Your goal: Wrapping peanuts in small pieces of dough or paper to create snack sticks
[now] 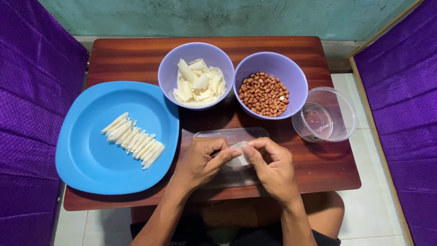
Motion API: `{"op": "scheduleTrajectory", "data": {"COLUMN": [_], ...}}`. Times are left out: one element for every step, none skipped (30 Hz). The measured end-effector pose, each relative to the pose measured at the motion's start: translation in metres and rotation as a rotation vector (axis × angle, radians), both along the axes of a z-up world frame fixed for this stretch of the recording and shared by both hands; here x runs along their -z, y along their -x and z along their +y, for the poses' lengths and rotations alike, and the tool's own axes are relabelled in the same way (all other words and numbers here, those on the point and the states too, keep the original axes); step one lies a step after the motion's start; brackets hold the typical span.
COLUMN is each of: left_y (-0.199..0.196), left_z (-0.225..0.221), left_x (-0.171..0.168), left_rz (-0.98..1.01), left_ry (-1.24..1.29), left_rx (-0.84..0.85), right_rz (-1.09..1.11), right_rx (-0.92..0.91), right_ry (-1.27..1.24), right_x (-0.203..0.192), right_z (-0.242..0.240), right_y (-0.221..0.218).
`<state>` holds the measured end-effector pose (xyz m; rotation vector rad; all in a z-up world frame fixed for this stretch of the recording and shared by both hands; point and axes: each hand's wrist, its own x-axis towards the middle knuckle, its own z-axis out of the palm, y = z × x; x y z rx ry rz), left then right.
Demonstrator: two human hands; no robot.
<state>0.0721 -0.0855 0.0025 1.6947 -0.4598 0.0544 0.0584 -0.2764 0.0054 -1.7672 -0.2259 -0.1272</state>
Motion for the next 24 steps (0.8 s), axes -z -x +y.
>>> {"op": "scheduleTrajectory", "data": {"left_y": [0.000,0.001,0.002,0.002,0.003,0.004,0.003,0.002,0.001,0.001,0.001,0.001,0.002,0.002,0.003,0.003,0.002,0.002,0.002,0.002,0.001,0.001,0.001,0.001], "left_z": [0.000,0.000,0.000,0.000,-0.001,-0.001,-0.002,-0.001,-0.001,-0.001,0.000,0.000,-0.001,-0.001,-0.001,0.000,0.000,0.000,0.001,0.001,0.001,0.002,0.002,0.002], "left_x": [0.001,0.002,0.003,0.000,-0.003,-0.006,-0.007,-0.009,-0.010,-0.008,-0.006,-0.003,-0.002,-0.001,0.000,0.001,0.001,0.002,0.001,0.000,-0.001,-0.001,-0.001,-0.001], "left_rz": [0.001,-0.002,-0.004,-0.004,0.004,0.013,0.013,0.015,0.016,0.016,0.023,0.030,0.030,0.033,0.036,0.035,0.045,0.056,0.056,0.059,0.062,0.061,0.068,0.073], "left_ry": [0.000,0.008,0.016,0.016,0.036,0.056,0.056,0.047,0.037,0.036,0.018,0.001,0.000,0.015,0.029,0.030,0.032,0.033,0.033,0.051,0.070,0.069,0.074,0.081], "left_rx": [0.001,0.002,0.003,0.004,-0.013,-0.030,-0.029,-0.046,-0.063,-0.064,-0.071,-0.077,-0.078,-0.080,-0.082,-0.080,-0.088,-0.097,-0.098,-0.107,-0.117,-0.118,-0.117,-0.115], "right_rz": [0.001,0.012,0.023,0.023,0.024,0.026,0.027,0.016,0.006,0.006,-0.021,-0.049,-0.049,-0.049,-0.049,-0.050,-0.054,-0.058,-0.058,-0.047,-0.037,-0.037,-0.023,-0.009], "right_rx": [0.001,0.007,0.014,0.015,0.037,0.060,0.061,0.074,0.086,0.085,0.073,0.063,0.062,0.073,0.084,0.086,0.093,0.099,0.099,0.113,0.127,0.126,0.131,0.138], "right_ry": [0.000,0.014,0.029,0.029,0.045,0.061,0.061,0.072,0.083,0.082,0.070,0.057,0.057,0.072,0.088,0.089,0.087,0.084,0.085,0.069,0.054,0.053,0.022,-0.008], "right_x": [-0.001,-0.002,-0.003,-0.006,-0.009,-0.012,-0.009,-0.006,-0.003,-0.005,-0.008,-0.010,-0.007,-0.005,-0.003,-0.005,-0.007,-0.009,-0.008,-0.007,-0.006,-0.003,0.000,0.003], "right_z": [0.000,-0.001,-0.001,0.001,0.004,0.006,0.004,0.003,0.002,0.006,0.011,0.015,0.014,0.013,0.011,0.012,0.013,0.013,0.013,0.012,0.012,0.011,0.010,0.010], "right_y": [0.000,-0.001,-0.001,-0.001,-0.001,-0.001,-0.001,-0.001,-0.001,-0.001,-0.001,0.000,0.000,0.000,0.000,0.001,0.001,0.002,0.002,0.003,0.003,0.003,0.002,0.001]}}
